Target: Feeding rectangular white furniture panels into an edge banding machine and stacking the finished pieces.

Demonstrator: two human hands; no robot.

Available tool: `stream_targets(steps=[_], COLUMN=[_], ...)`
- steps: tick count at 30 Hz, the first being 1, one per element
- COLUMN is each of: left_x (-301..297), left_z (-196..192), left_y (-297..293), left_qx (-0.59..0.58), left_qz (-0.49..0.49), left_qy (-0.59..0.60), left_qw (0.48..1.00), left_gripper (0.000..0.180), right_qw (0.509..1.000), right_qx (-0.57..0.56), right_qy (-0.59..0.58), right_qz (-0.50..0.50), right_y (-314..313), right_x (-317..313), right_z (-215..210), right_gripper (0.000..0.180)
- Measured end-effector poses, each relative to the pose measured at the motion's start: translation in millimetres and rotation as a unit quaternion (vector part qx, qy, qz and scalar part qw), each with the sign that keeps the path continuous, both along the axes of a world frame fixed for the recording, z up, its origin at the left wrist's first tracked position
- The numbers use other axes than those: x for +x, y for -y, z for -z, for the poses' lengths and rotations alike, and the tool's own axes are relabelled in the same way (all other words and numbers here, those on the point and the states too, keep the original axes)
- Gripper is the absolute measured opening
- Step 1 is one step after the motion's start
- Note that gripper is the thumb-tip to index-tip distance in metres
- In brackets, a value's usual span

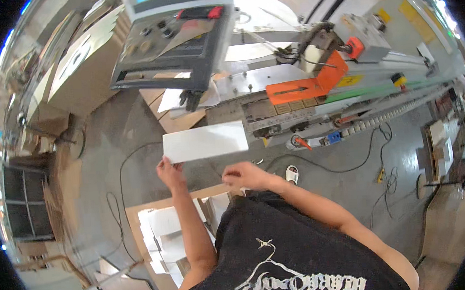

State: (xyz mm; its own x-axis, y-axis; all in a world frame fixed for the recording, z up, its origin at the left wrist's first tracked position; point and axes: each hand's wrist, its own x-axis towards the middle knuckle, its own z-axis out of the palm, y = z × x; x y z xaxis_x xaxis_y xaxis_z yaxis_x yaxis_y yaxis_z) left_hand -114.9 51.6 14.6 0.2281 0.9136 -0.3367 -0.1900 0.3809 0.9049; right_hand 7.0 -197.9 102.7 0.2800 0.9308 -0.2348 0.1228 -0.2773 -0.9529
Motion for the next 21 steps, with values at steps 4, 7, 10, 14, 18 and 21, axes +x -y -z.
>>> stream_targets(steps=[4,7,10,14,18,21], left_x=[59,67,79,94,111,128], left_z=[25,48,40,24,3,-33], left_y=[30,31,39,38,49,77], left_qx=[-0.024,-0.016,0.008,0.110,0.153,0.130], left_qz=[0.014,0.035,0.132,0.247,0.317,0.367], left_qy=[0.012,-0.004,0.013,-0.178,-0.267,-0.236], left_qw=[1.000,0.999,0.991,0.946,0.897,0.890], left_gripper=[0.030,0.028,0.034,0.035,0.037,0.037], right_qw=[0.974,0.945,0.905,0.829,0.809,0.755], right_qx=[0.069,0.054,0.046,0.144,0.105,0.116], right_qy=[0.050,0.009,-0.091,-0.231,-0.205,-0.254], right_qz=[0.211,0.324,0.414,0.489,0.542,0.593], right_y=[-3,-10,-11,-19,-16,4], right_x=[44,66,85,105,111,123], right_z=[61,79,87,116,116,104], right_gripper=[0.021,0.023,0.027,0.029,0.026,0.024])
